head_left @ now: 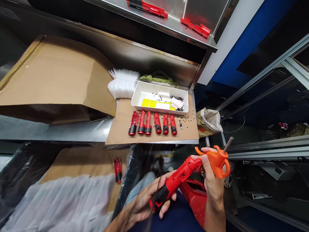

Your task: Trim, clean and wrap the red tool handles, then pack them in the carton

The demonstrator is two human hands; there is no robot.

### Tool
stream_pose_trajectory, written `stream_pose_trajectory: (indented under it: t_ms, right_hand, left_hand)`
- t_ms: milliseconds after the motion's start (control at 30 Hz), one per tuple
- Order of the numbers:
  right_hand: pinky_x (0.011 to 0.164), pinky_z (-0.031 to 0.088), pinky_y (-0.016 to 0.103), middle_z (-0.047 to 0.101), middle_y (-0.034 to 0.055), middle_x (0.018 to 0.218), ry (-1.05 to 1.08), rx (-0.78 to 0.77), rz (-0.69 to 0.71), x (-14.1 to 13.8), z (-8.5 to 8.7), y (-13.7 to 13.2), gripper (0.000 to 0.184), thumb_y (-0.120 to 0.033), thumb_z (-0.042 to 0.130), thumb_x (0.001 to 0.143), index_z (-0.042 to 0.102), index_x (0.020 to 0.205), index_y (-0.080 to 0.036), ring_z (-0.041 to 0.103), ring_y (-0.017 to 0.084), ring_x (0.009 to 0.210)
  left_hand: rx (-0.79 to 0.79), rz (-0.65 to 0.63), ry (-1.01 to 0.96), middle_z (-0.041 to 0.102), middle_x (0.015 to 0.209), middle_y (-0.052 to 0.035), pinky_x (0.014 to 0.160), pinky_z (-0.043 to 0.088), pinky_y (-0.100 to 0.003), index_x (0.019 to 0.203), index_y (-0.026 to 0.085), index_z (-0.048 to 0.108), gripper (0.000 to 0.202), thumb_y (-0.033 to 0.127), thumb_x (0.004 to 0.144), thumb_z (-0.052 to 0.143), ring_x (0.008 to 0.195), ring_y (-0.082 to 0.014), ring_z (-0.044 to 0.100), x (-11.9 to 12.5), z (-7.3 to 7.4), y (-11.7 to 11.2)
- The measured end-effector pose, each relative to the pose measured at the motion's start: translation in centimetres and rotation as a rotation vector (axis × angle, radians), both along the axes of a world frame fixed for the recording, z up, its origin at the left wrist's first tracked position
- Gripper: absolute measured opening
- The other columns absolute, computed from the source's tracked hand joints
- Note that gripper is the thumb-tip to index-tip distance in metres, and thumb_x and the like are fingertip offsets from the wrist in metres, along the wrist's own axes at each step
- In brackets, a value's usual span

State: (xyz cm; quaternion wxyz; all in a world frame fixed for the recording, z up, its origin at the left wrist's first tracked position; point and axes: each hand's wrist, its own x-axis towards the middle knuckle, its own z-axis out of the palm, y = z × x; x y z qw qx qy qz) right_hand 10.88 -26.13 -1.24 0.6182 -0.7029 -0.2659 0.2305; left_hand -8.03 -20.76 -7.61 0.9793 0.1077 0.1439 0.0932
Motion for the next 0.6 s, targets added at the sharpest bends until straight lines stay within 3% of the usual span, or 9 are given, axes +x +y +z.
stream_pose_trajectory:
  t_ms: [133,267,433,600]
  right_hand:
    - [0.047,0.047,0.026,0.072,0.0026,0.076,-0.035,-0.022,0.043,0.1,0.2,0.0,0.03,-0.044,0.066,0.087,0.063,0.104,-0.021,0.055,0.013,0.049]
    - [0.063,0.055,0.031,0.076,0.0053,0.086,-0.145,-0.036,0.097,-0.3,0.3,0.5,0.036,-0.04,0.078,0.076,0.061,0.101,-0.02,0.07,0.02,0.071]
    - [0.067,0.054,0.031,0.074,0.0037,0.079,-0.242,-0.065,-0.03,-1.0,-0.6,1.9,0.029,-0.043,0.071,0.083,0.059,0.095,-0.019,0.07,0.019,0.066]
    - [0.076,0.055,0.037,0.073,0.008,0.09,-0.252,-0.062,-0.122,-0.7,-1.0,2.6,0.032,-0.047,0.064,0.086,0.064,0.1,-0.019,0.071,0.024,0.082]
  left_hand:
    - [-0.001,0.019,0.02,0.076,0.078,-0.0066,0.045,0.052,-0.017,0.127,0.026,0.066,0.039,0.045,0.095,0.055,0.052,-0.0128,0.068,-0.2,-0.5,-0.1]
    - [0.001,0.043,0.039,0.076,0.082,-0.0077,0.047,0.053,-0.018,0.13,0.029,0.064,0.04,0.044,0.094,0.056,0.055,-0.0143,0.069,-0.3,-0.6,-0.3]
    - [0.138,0.066,0.048,0.072,0.079,-0.0068,0.055,0.057,-0.025,0.133,0.029,0.06,0.045,0.051,0.095,0.051,0.063,-0.0179,0.071,0.8,-0.9,-1.1]
    - [0.294,0.098,0.108,0.068,0.075,-0.0054,0.057,0.056,-0.027,0.132,0.022,0.06,0.062,0.062,0.084,0.061,0.057,-0.0152,0.065,1.8,-1.7,-1.3]
